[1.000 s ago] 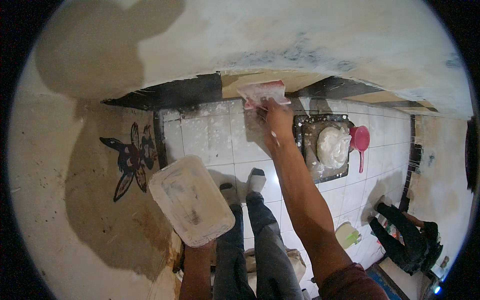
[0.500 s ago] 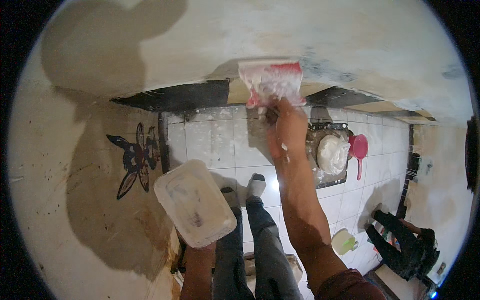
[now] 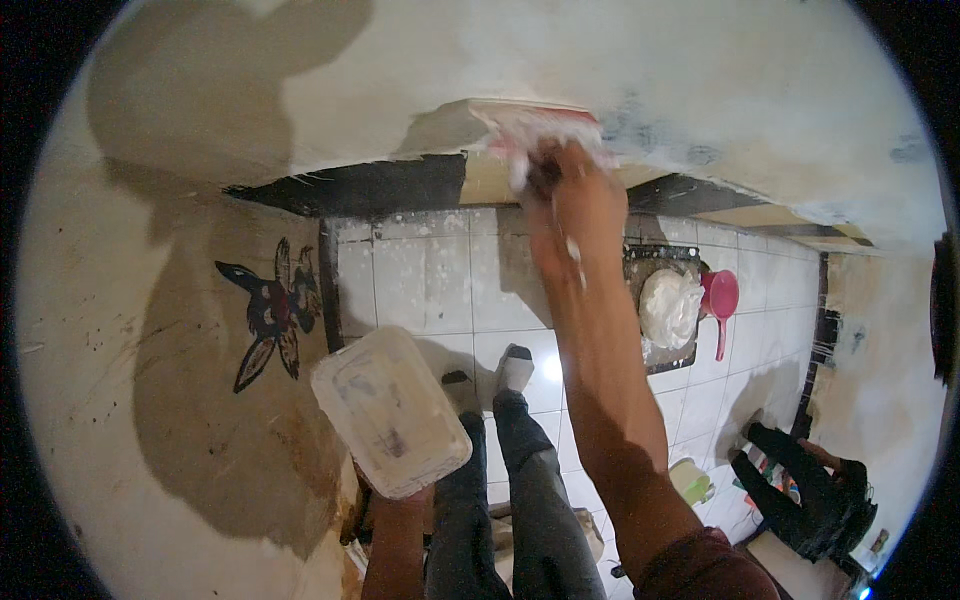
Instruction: The person applies a white plaster-like substance to a wall corner and surface using a spreader, picking up more material from a small container as needed.
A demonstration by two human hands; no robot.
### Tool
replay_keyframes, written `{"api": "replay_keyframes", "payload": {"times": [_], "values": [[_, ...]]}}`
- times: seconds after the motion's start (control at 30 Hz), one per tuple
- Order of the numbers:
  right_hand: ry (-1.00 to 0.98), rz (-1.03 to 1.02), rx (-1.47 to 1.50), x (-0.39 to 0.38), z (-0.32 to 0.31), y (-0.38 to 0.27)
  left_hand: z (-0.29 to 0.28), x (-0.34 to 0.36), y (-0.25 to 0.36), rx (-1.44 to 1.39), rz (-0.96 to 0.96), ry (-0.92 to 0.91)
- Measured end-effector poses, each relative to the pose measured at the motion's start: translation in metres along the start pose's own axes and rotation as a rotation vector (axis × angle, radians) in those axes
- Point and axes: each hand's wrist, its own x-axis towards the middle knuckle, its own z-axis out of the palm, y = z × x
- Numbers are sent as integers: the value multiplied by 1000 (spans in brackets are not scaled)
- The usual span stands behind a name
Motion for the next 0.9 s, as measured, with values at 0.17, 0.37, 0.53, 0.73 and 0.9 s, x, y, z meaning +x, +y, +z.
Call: {"api": "replay_keyframes", "payload": {"times": [0.17,0.37,0.53,0.73,0.9], "values": [[107,437,684,-41,13,37,0,-6,13,-138,0,-6],[38,512,830,14,48,80,-11,-6,14,-283,-30,13],[-99,261,527,30,44,-16,-9,-8,6,-540,-66,63],[77,455,855,-41,17,4,5,-9,8,-618,-64,9],[175,529,552,-17,-6,102,-20,-7,25,-485,-82,7]]}}
